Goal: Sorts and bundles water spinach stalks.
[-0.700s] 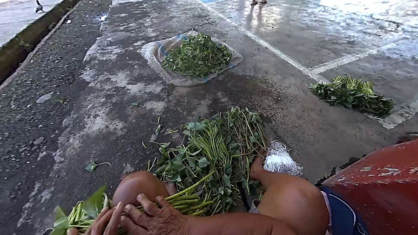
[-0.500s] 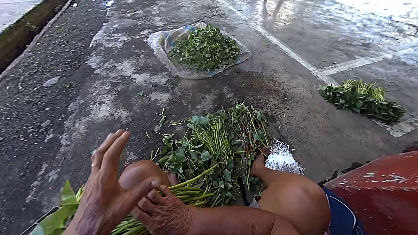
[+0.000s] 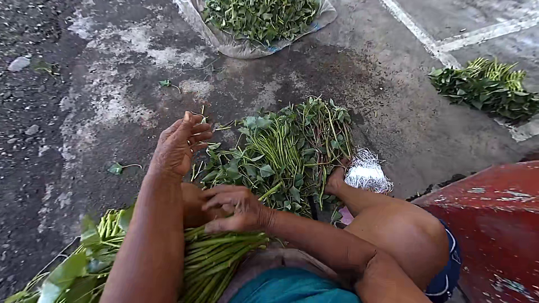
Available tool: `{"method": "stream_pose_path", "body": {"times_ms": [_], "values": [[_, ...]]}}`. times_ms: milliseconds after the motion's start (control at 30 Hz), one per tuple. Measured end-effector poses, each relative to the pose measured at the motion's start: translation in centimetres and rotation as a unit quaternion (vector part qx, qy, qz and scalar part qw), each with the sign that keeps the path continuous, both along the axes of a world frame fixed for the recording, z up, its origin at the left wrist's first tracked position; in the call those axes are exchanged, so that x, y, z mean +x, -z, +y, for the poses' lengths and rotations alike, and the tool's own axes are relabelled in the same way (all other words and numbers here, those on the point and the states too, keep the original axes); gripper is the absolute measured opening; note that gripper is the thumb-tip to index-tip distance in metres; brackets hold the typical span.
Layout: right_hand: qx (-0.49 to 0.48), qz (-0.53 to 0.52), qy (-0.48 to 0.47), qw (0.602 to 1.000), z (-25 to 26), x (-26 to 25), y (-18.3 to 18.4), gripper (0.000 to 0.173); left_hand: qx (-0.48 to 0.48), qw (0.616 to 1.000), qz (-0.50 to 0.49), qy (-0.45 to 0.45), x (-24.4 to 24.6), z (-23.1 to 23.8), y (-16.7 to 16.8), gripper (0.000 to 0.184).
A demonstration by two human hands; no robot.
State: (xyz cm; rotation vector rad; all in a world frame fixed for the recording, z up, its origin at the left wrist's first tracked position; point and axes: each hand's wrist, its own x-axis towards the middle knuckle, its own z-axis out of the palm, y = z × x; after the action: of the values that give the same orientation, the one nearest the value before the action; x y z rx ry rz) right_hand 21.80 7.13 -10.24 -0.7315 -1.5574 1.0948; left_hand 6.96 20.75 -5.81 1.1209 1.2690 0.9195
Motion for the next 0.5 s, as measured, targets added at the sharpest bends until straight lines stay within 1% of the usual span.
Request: {"method": "stream_pose_path", "body": {"times_ms": [67,100,133,200,267,333,400,433,500], "values": [[-0.084,-0.097,0.044,0.991,3.7,2.9,1.8,0.022,0.039,0.997,0.068,0.02,0.4,-0.4,0.4,0.035],[-0.136,-0.137,0.074,0.978,5.8,4.7,3.5,0.021,0.064,0.991,0.114,0.039,0.7,-0.7,0.4,0.035],[-0.187,-0.159,0.118,0.962,7.8,6.6,5.8,0.022,0.088,0.979,0.169,0.066,0.8,-0.8,0.4,0.04],[-0.304,-0.204,0.195,0.91,10.7,10.2,10.9,0.023,0.131,0.946,0.275,0.107,0.8,-0.9,0.7,0.05],[-0.407,-0.255,0.219,0.849,11.9,12.6,15.6,0.025,0.159,0.922,0.329,0.132,0.8,-0.9,0.9,0.053],[-0.449,-0.287,0.221,0.817,12.2,13.6,19.1,0.026,0.176,0.909,0.347,0.149,0.9,-1.0,1.0,0.054],[-0.467,-0.313,0.218,0.798,12.4,13.2,21.0,0.029,0.19,0.898,0.363,0.16,0.7,-1.1,1.2,0.056],[-0.47,-0.328,0.219,0.789,12.6,12.8,21.9,0.033,0.193,0.894,0.369,0.166,0.6,-1.1,1.2,0.057],[-0.473,-0.374,0.222,0.767,13.1,11.9,23.2,0.05,0.195,0.891,0.373,0.171,0.5,-1.1,1.2,0.059]]}}
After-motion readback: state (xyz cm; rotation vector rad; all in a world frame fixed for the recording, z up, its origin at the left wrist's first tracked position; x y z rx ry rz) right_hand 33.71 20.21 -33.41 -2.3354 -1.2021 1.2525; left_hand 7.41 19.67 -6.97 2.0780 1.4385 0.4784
